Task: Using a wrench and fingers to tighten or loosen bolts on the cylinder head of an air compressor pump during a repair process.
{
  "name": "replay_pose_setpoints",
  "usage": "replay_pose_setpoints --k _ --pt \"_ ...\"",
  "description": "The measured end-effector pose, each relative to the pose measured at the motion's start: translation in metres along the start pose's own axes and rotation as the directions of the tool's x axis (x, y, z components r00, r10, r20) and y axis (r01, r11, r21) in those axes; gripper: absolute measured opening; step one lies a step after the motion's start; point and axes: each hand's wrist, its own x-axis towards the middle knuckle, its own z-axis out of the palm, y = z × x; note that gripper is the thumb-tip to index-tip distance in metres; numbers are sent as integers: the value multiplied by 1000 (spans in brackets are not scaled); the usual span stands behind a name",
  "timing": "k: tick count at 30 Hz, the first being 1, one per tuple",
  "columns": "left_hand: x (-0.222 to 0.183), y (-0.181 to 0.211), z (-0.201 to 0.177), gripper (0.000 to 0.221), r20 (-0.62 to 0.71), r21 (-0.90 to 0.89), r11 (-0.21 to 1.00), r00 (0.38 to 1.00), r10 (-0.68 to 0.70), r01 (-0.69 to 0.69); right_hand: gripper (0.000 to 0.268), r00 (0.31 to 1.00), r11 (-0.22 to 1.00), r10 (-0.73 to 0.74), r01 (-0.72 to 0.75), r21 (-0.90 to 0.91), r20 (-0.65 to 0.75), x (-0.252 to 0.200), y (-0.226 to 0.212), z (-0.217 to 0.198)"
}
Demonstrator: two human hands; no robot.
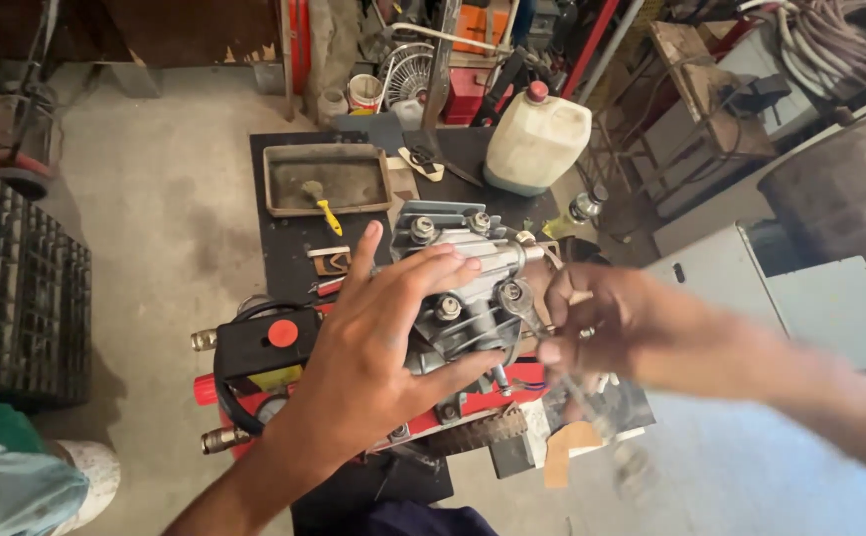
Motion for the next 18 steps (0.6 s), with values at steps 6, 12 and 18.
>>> replay_pose_setpoints --k 6,12,18 --pt "0 1 0 68 5 18 1000 1000 -2 1 27 953 858 -177 271 436 -245 -13 19 36" --pt "2 2 0 65 8 44 999 1000 17 -17 18 901 845 -360 205 -494 -241 -8 15 -44" --pt "2 4 -2 63 35 3 1000 999 -16 16 20 913 767 -384 400 -502 139 29 -16 -73"
